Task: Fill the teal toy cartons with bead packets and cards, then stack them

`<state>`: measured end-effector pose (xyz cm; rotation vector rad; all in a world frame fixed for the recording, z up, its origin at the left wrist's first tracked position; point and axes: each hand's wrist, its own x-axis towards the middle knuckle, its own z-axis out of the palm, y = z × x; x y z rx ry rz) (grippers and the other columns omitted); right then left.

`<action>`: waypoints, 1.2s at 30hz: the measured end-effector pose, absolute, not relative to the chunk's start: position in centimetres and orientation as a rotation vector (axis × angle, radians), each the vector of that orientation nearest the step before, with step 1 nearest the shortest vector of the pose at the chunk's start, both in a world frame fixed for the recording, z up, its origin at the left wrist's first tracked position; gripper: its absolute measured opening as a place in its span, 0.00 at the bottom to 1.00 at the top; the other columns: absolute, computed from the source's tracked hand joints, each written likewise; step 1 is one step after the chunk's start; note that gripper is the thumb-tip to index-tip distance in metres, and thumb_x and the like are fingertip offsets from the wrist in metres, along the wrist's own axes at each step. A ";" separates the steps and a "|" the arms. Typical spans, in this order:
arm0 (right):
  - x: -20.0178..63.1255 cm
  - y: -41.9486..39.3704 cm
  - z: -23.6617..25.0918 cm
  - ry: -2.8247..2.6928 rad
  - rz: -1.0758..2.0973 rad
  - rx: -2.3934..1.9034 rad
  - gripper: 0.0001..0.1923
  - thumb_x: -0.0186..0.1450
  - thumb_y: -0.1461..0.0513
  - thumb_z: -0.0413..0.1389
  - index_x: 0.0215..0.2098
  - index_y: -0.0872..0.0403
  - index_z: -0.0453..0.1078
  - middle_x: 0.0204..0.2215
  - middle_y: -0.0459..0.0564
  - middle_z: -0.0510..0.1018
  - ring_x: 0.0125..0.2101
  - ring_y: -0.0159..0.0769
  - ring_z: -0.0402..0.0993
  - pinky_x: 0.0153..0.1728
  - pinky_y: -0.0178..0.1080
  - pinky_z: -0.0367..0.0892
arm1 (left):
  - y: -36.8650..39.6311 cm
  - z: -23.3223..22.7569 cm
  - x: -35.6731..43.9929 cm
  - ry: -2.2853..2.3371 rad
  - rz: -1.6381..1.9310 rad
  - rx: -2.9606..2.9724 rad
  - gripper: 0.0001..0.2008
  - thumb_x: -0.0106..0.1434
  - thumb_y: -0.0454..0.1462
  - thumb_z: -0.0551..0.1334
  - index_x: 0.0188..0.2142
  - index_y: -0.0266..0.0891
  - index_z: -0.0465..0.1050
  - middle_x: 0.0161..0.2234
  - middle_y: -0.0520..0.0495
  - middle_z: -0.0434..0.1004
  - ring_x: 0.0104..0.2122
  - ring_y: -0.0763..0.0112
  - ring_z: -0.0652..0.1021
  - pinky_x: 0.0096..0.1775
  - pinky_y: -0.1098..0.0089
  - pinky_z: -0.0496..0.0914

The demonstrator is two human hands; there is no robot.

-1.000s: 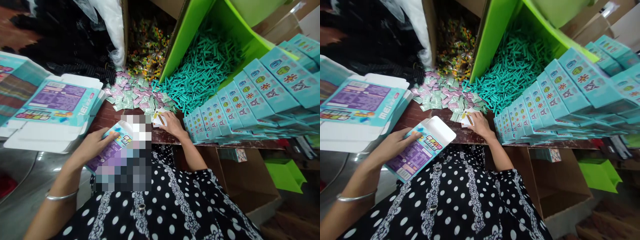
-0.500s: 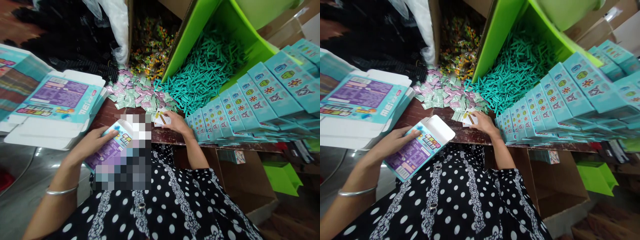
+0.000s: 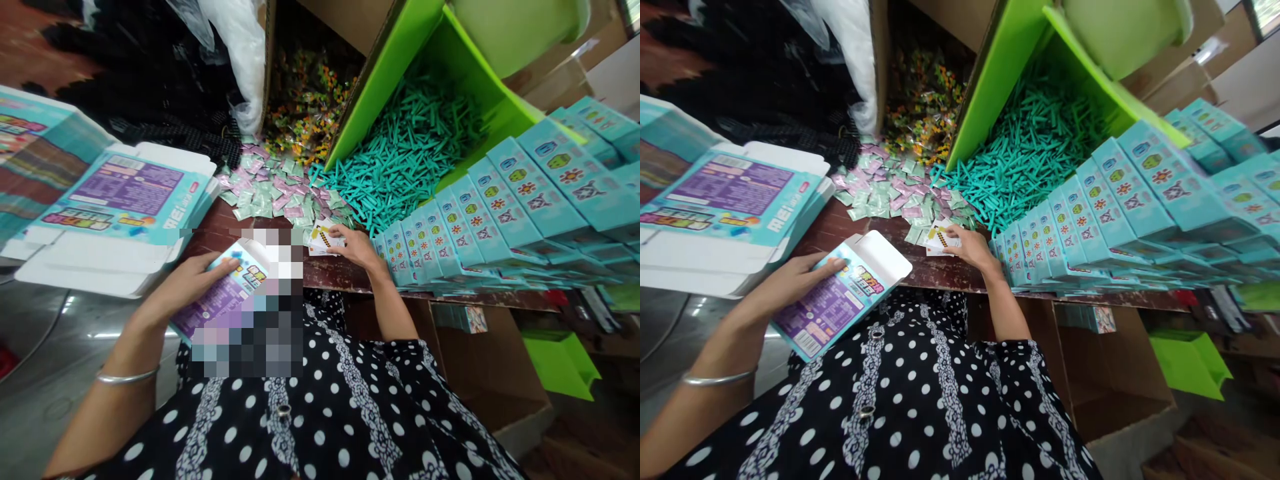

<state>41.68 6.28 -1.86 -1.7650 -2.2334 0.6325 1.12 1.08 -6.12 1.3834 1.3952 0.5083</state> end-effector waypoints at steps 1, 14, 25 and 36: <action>41.8 6.4 -1.9 -2.228 0.625 -1.772 0.27 0.65 0.61 0.76 0.60 0.47 0.77 0.57 0.52 0.88 0.60 0.49 0.85 0.58 0.49 0.78 | 1.1 -6.2 1.1 1.393 0.510 1.377 0.34 0.60 0.67 0.67 0.41 0.38 0.83 0.36 0.43 0.89 0.34 0.51 0.84 0.35 0.62 0.76; 40.1 6.8 -1.6 -2.334 -0.038 -1.870 0.28 0.80 0.64 0.50 0.76 0.45 0.71 0.55 0.58 0.83 0.47 0.47 0.84 0.48 0.41 0.75 | 1.0 -6.3 1.0 1.352 0.541 1.361 0.30 0.61 0.65 0.67 0.38 0.41 0.84 0.34 0.44 0.88 0.32 0.52 0.84 0.34 0.61 0.77; 38.1 16.9 1.4 -2.343 -0.392 -2.032 0.21 0.77 0.69 0.49 0.59 0.59 0.82 0.56 0.67 0.81 0.60 0.56 0.74 0.57 0.51 0.75 | 0.9 -6.8 1.0 1.348 0.529 1.328 0.35 0.62 0.69 0.66 0.44 0.39 0.84 0.39 0.41 0.89 0.36 0.49 0.85 0.35 0.61 0.76; 28.1 18.1 -1.0 -3.012 -0.349 -1.499 0.23 0.76 0.74 0.44 0.57 0.60 0.79 0.60 0.67 0.77 0.63 0.53 0.69 0.53 0.47 0.75 | 1.1 -6.4 1.4 1.346 0.513 1.350 0.39 0.59 0.71 0.63 0.43 0.39 0.84 0.42 0.38 0.90 0.37 0.48 0.86 0.37 0.60 0.77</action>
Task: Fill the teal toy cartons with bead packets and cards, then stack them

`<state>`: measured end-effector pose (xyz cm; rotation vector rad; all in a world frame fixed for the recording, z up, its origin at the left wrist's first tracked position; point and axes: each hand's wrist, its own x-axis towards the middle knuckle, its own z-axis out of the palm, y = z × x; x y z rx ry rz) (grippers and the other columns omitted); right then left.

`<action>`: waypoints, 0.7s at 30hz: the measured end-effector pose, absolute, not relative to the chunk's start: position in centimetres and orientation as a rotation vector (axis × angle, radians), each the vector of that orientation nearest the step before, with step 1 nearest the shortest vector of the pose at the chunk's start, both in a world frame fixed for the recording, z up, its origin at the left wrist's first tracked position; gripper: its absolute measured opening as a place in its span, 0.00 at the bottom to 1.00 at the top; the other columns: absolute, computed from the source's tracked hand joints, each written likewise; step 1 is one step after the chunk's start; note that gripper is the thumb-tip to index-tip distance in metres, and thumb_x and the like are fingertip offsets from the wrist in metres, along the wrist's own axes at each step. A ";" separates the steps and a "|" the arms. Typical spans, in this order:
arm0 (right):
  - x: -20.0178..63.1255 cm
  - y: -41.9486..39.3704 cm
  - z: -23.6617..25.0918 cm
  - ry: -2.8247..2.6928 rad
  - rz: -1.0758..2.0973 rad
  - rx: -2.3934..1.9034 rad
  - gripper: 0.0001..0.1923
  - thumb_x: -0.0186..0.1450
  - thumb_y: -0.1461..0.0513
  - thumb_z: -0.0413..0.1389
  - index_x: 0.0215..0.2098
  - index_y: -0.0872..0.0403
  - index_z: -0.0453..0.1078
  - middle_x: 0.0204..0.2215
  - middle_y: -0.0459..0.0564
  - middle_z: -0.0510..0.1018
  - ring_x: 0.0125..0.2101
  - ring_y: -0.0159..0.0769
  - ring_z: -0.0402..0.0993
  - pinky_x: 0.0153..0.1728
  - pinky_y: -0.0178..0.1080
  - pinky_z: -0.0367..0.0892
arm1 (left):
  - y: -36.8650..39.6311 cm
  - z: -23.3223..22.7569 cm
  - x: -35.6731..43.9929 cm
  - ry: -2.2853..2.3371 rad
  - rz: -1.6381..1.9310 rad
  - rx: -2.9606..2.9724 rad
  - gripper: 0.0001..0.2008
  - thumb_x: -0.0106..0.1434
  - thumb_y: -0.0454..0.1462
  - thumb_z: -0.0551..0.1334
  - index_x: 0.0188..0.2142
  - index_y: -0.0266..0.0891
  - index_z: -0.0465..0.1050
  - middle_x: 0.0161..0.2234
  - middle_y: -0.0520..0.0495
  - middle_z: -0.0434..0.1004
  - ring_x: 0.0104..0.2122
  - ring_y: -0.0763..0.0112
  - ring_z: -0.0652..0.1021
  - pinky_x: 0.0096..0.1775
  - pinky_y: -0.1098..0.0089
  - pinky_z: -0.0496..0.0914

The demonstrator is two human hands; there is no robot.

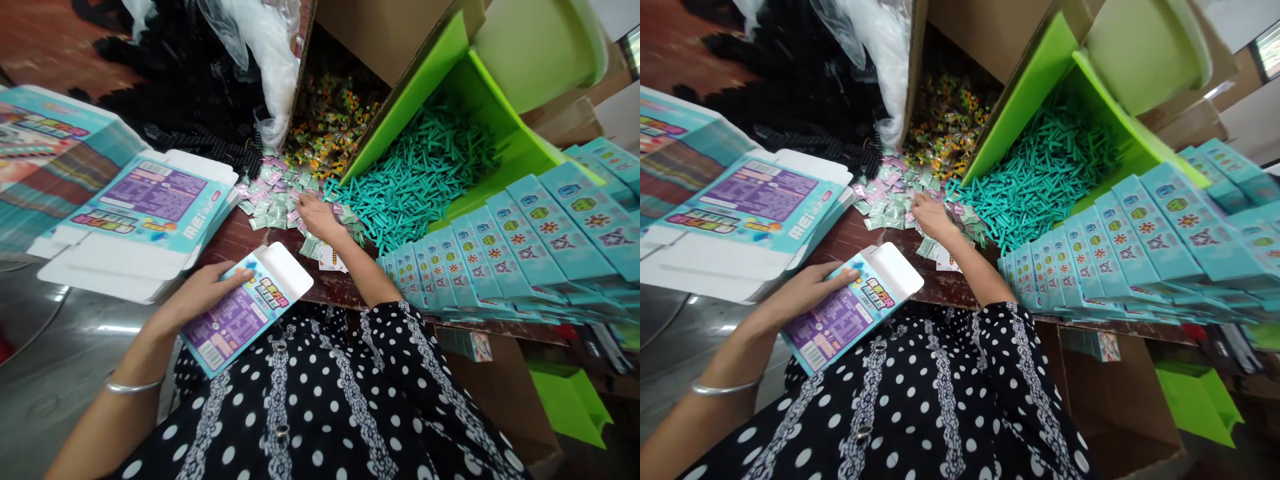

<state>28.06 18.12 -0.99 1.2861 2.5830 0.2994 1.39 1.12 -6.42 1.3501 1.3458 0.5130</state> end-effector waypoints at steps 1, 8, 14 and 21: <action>27.6 18.2 -1.3 2.597 0.282 1.232 0.23 0.77 0.73 0.44 0.58 0.60 0.78 0.60 0.67 0.77 0.63 0.53 0.68 0.52 0.46 0.75 | 1.1 -6.4 1.4 1.347 0.529 1.354 0.38 0.59 0.71 0.63 0.42 0.39 0.84 0.41 0.38 0.90 0.37 0.48 0.85 0.36 0.60 0.76; 26.8 19.3 -2.7 2.614 0.184 1.220 0.19 0.80 0.68 0.45 0.53 0.58 0.79 0.60 0.65 0.78 0.62 0.51 0.69 0.50 0.45 0.73 | 1.2 -6.6 1.5 1.347 0.619 1.361 0.34 0.58 0.69 0.66 0.37 0.40 0.85 0.37 0.38 0.89 0.34 0.49 0.84 0.33 0.60 0.75; 29.7 18.9 1.1 2.932 -0.120 1.927 0.10 0.78 0.62 0.53 0.42 0.55 0.76 0.46 0.57 0.84 0.48 0.43 0.78 0.54 0.43 0.70 | 1.1 -6.0 1.5 1.372 0.633 1.325 0.33 0.57 0.69 0.66 0.35 0.41 0.83 0.35 0.39 0.88 0.31 0.51 0.83 0.32 0.60 0.74; 31.9 12.0 6.1 3.041 -1.255 1.705 0.19 0.68 0.56 0.65 0.56 0.51 0.73 0.32 0.41 0.78 0.34 0.36 0.76 0.39 0.39 0.70 | 2.0 -4.9 1.9 1.526 0.785 1.405 0.36 0.60 0.72 0.61 0.32 0.42 0.77 0.30 0.44 0.81 0.31 0.55 0.78 0.32 0.62 0.68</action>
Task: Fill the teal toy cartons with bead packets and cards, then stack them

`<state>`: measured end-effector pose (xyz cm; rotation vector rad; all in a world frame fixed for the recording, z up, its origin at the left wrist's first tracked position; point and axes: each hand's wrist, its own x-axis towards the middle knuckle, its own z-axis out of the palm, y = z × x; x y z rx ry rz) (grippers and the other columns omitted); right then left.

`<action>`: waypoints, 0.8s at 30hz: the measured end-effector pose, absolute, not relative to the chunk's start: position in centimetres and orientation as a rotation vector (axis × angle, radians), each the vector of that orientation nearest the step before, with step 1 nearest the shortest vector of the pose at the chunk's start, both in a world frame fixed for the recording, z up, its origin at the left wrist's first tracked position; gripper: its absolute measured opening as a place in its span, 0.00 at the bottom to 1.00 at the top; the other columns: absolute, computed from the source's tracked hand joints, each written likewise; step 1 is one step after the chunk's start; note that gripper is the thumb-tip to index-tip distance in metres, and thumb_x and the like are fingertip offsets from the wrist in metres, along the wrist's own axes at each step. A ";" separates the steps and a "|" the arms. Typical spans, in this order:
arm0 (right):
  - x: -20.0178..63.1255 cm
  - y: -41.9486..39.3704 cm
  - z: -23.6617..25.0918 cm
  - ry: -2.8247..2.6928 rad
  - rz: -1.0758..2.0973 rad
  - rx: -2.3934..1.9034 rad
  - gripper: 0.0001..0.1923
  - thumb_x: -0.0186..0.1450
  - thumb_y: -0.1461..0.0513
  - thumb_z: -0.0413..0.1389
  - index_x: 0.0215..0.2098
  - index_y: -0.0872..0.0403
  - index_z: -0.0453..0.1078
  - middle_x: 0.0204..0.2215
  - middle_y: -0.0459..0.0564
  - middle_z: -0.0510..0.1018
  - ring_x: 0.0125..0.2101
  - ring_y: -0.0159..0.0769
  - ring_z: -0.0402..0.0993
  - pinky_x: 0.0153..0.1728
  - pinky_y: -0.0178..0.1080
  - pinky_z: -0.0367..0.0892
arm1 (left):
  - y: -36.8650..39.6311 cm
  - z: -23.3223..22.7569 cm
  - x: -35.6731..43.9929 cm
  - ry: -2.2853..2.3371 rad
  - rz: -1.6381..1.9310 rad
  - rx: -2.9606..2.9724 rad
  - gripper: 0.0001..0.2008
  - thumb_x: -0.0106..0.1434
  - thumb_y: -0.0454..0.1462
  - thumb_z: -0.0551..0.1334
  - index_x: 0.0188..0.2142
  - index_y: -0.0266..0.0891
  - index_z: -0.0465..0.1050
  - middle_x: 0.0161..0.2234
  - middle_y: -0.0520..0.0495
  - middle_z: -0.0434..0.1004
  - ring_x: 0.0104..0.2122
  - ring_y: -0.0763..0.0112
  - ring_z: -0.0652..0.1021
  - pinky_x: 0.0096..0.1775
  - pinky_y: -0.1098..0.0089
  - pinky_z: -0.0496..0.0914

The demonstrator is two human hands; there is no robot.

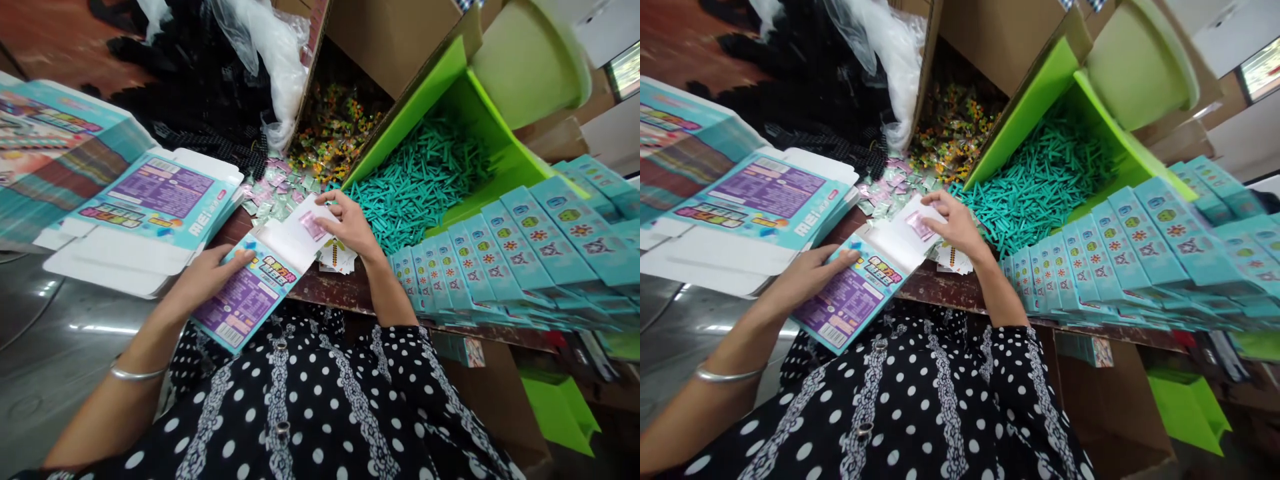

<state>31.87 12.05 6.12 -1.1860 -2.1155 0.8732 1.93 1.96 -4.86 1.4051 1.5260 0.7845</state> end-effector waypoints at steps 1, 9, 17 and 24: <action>31.4 10.9 6.3 -2.145 0.885 -1.189 0.23 0.68 0.57 0.65 0.60 0.50 0.72 0.34 0.41 0.79 0.35 0.36 0.77 0.40 0.39 0.71 | 2.1 -4.6 2.2 1.530 0.792 1.419 0.35 0.60 0.72 0.60 0.32 0.42 0.76 0.29 0.44 0.81 0.32 0.55 0.78 0.32 0.62 0.68; 28.1 9.8 4.0 -2.386 0.915 -1.174 0.19 0.77 0.60 0.58 0.65 0.49 0.74 0.48 0.48 0.87 0.45 0.38 0.85 0.52 0.40 0.77 | 2.5 -3.6 3.1 1.504 0.864 1.461 0.31 0.63 0.67 0.61 0.34 0.41 0.75 0.32 0.45 0.80 0.33 0.58 0.77 0.36 0.62 0.67; 38.3 20.2 3.9 -2.157 -0.129 -2.438 0.23 0.77 0.69 0.48 0.61 0.56 0.81 0.58 0.67 0.84 0.60 0.52 0.82 0.59 0.46 0.73 | 3.3 -6.7 2.2 1.498 0.820 1.382 0.36 0.65 0.70 0.61 0.40 0.39 0.79 0.37 0.46 0.84 0.39 0.53 0.79 0.40 0.63 0.69; 41.8 22.5 1.0 -2.166 -0.148 -2.619 0.25 0.77 0.71 0.49 0.65 0.57 0.81 0.64 0.72 0.79 0.61 0.50 0.82 0.59 0.43 0.71 | 3.3 -7.3 3.0 1.506 0.872 1.409 0.39 0.64 0.73 0.59 0.38 0.39 0.79 0.38 0.44 0.85 0.40 0.50 0.80 0.42 0.62 0.70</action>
